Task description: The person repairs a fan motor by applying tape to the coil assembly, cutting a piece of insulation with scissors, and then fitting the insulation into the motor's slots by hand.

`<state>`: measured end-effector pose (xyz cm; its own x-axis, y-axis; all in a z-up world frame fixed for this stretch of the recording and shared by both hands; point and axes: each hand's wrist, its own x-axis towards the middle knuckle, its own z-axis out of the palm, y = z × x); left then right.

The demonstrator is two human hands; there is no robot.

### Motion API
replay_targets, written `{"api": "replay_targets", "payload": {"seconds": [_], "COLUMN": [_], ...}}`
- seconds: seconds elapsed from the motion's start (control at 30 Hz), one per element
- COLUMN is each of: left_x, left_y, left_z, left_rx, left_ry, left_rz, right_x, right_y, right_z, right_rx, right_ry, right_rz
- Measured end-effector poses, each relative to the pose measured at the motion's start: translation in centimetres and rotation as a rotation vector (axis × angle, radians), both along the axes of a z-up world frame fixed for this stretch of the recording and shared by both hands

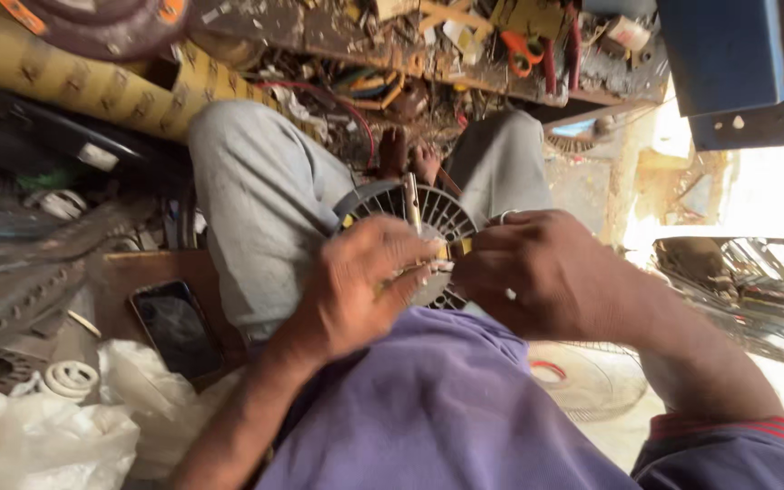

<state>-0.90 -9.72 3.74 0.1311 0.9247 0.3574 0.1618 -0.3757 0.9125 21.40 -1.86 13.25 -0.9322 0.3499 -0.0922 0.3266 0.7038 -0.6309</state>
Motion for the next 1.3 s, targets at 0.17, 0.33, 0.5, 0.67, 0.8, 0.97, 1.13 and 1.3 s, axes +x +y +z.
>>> {"api": "replay_targets", "payload": {"seconds": [0.17, 0.33, 0.5, 0.67, 0.8, 0.97, 1.13, 1.3], "left_x": [-1.0, 0.9, 1.6, 1.6, 1.4, -0.4, 0.7, 1.4], "left_y": [-0.1, -0.7, -2.7, -1.6, 3.8, 8.6, -1.3, 1.1], "left_z": [-0.2, -0.9, -1.5, -1.5, -4.0, -4.2, -0.9, -1.4], "left_rx": [0.019, 0.096, 0.242, 0.18, -0.027, -0.177, 0.389, -0.181], "left_ry": [0.002, 0.036, 0.227, 0.175, -0.266, 0.166, 0.173, -0.584], "left_rz": [0.221, 0.068, 0.109, 0.268, -0.003, -0.285, -0.068, 0.063], "right_x": [0.0, -1.0, 0.3, 0.1, 4.1, 1.6, 1.6, 0.5], "right_y": [0.6, -1.0, 0.5, 5.7, 5.8, -1.4, -0.1, 7.5], "right_z": [2.6, 2.0, -1.0, -11.0, -9.8, -5.6, -6.4, -12.0], "right_rx": [-0.264, -0.248, -0.027, -0.012, 0.054, -0.127, 0.2, -0.023], "right_ry": [-0.152, -0.165, 0.167, 0.053, -0.183, -0.133, -0.367, 0.002], "right_rz": [0.034, 0.151, 0.047, -0.228, -0.417, 0.114, -0.033, -0.318]}}
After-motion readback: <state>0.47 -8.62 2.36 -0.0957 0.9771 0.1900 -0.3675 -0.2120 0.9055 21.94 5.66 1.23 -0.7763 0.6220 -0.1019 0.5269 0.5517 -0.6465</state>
